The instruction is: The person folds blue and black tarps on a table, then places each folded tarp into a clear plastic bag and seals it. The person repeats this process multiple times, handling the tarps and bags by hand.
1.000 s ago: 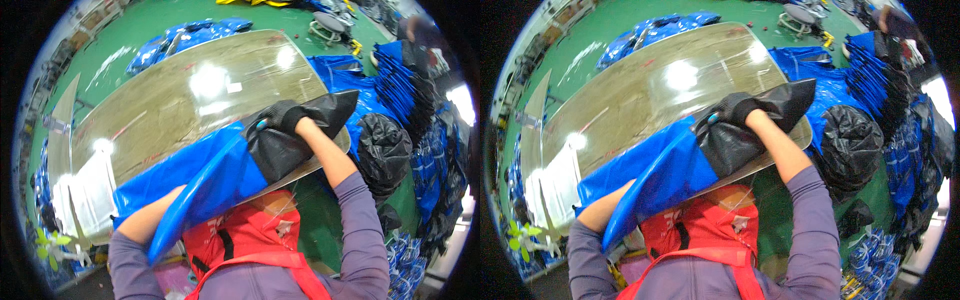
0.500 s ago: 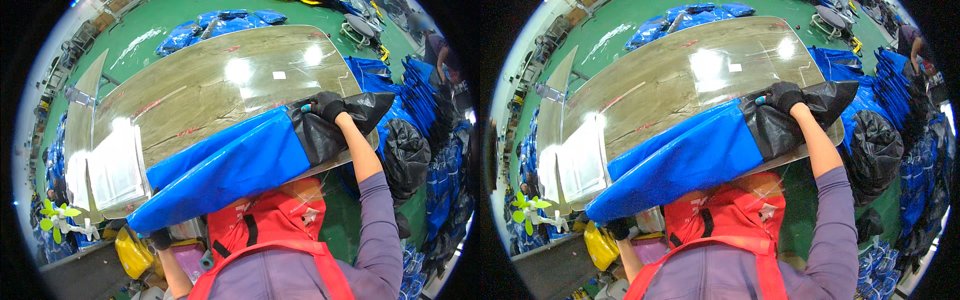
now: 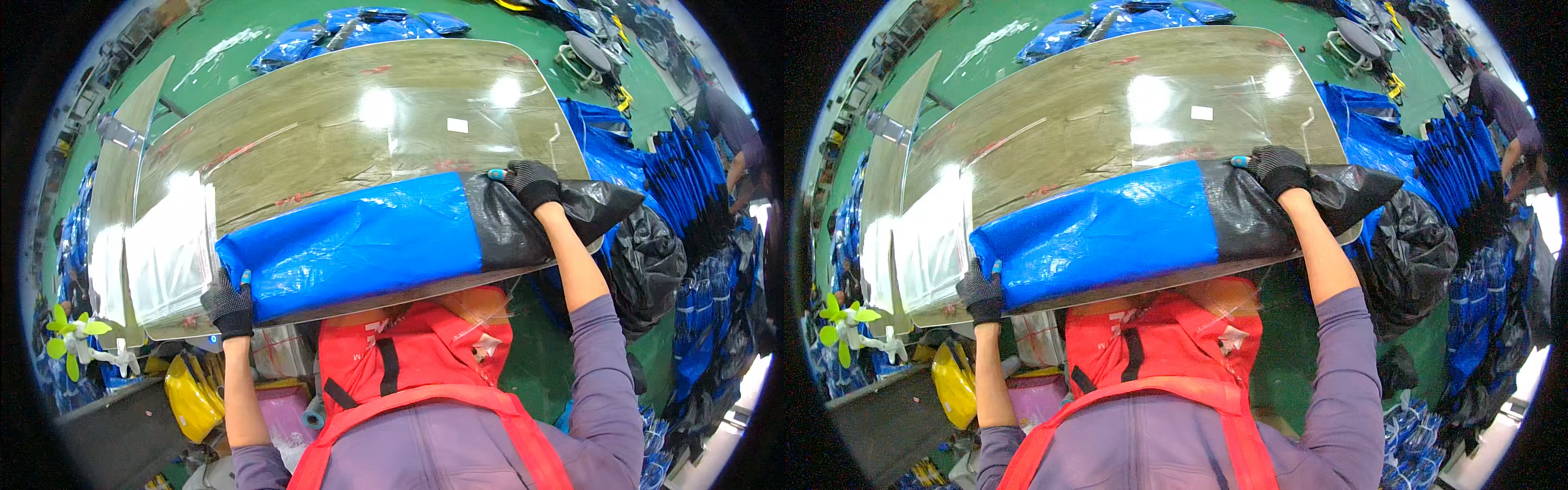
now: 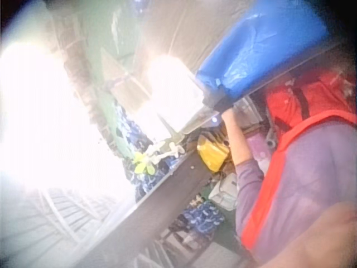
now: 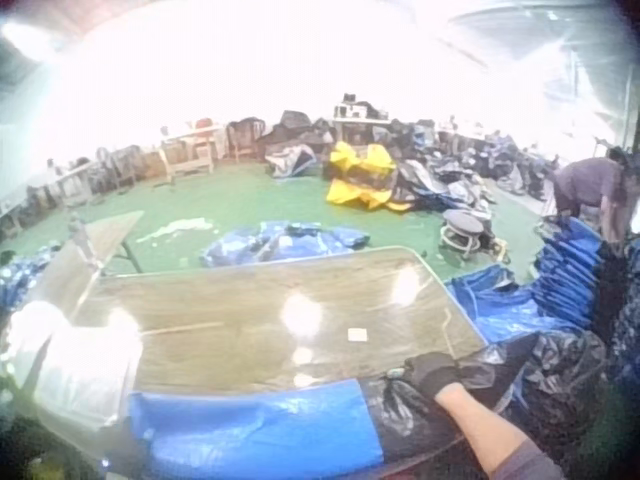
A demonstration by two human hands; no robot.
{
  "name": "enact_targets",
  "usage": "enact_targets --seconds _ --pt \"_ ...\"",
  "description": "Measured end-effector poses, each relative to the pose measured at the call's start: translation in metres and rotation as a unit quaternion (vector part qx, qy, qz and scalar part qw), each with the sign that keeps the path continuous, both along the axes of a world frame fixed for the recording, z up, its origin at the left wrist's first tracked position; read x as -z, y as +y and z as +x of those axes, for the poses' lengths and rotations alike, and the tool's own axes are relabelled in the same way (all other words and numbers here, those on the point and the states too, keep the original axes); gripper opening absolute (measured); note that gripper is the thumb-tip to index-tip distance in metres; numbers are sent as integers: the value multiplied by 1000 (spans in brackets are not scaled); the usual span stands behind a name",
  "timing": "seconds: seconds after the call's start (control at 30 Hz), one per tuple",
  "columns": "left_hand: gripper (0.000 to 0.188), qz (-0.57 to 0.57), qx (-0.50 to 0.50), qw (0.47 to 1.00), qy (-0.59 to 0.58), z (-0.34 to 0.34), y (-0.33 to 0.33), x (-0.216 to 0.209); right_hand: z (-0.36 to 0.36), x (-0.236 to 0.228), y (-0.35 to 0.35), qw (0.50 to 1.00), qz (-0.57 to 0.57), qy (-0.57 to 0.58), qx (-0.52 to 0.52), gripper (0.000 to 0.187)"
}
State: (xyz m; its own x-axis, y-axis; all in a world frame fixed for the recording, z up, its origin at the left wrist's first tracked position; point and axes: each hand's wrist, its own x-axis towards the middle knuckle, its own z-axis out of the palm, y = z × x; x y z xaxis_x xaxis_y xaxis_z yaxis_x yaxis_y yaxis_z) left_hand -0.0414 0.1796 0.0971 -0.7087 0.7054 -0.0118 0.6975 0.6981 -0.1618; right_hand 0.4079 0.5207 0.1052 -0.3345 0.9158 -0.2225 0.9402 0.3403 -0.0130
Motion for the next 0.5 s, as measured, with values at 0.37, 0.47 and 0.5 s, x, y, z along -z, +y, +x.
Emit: enact_targets --seconds 0.37,0.47,0.5 --pt "40 -310 95 946 -16 52 77 -88 -5 5 -2 1000 15 3 -14 62" --pt "47 240 371 884 -152 167 150 -90 -12 -7 -7 999 5 21 -24 59" --pt "57 263 455 815 -243 202 168 -74 -9 -14 -10 1000 6 16 -24 58"
